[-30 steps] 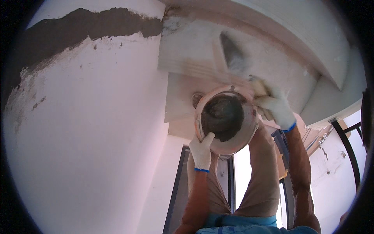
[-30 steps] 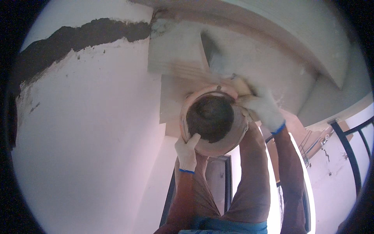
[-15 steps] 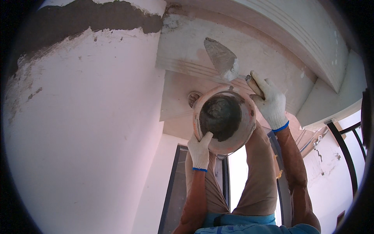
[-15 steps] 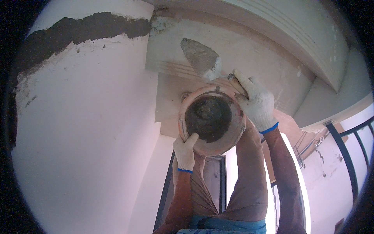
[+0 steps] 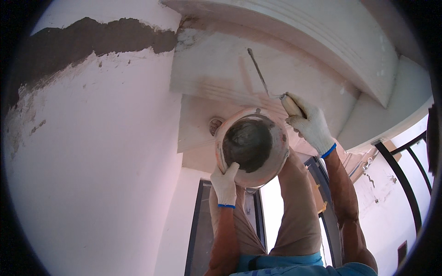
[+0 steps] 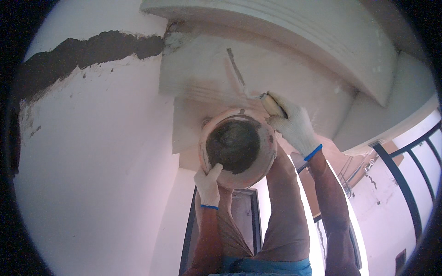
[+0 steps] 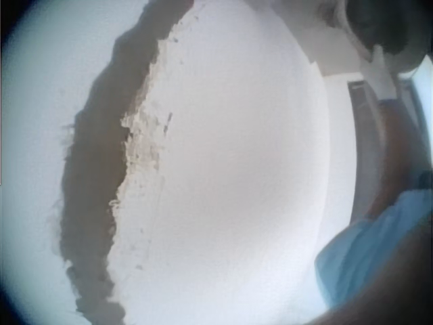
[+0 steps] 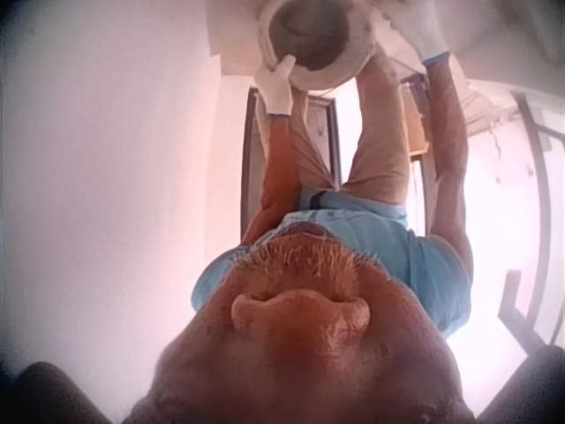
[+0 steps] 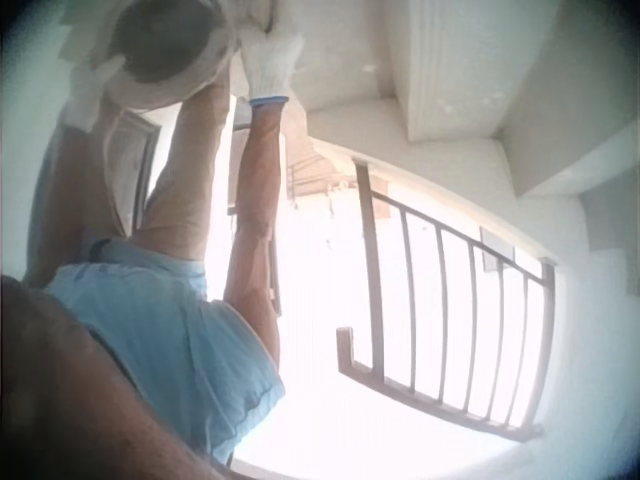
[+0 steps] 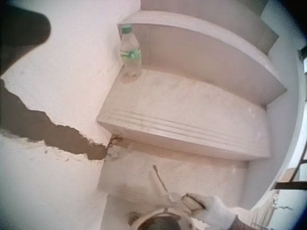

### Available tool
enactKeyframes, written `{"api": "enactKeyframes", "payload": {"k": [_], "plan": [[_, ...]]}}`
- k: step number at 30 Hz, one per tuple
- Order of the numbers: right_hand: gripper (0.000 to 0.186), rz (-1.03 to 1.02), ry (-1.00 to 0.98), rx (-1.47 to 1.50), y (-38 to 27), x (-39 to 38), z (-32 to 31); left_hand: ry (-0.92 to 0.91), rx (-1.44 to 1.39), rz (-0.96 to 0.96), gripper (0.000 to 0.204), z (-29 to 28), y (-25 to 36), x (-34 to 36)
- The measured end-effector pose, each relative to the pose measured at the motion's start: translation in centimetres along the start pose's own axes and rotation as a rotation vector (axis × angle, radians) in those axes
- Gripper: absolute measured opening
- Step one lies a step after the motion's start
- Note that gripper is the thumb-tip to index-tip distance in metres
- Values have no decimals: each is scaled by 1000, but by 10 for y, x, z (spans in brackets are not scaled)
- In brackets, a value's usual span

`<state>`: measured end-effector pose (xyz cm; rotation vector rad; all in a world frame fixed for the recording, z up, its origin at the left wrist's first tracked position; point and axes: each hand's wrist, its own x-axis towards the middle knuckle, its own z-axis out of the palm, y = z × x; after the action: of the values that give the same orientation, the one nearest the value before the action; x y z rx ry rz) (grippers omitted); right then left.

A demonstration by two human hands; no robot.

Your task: The person applies plaster to a vertical crack in a wall using a trowel. They scoop plaster from a bucket held in the left hand and spread it along the crack with the trowel in the right hand, smoothing the surface as they work.

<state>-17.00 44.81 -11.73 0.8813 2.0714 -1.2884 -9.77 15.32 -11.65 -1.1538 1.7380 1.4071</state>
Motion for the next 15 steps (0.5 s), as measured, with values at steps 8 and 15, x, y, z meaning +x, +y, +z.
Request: {"api": "enactKeyframes", "payload": {"k": [8,15], "plan": [[66,113,-183,125,-20,-1,-43,-4,-27,-2,44,5,2,1],[70,178,-271,-15,-25,-20,-77,-8,-56,36,45,3,-5,4]]}}
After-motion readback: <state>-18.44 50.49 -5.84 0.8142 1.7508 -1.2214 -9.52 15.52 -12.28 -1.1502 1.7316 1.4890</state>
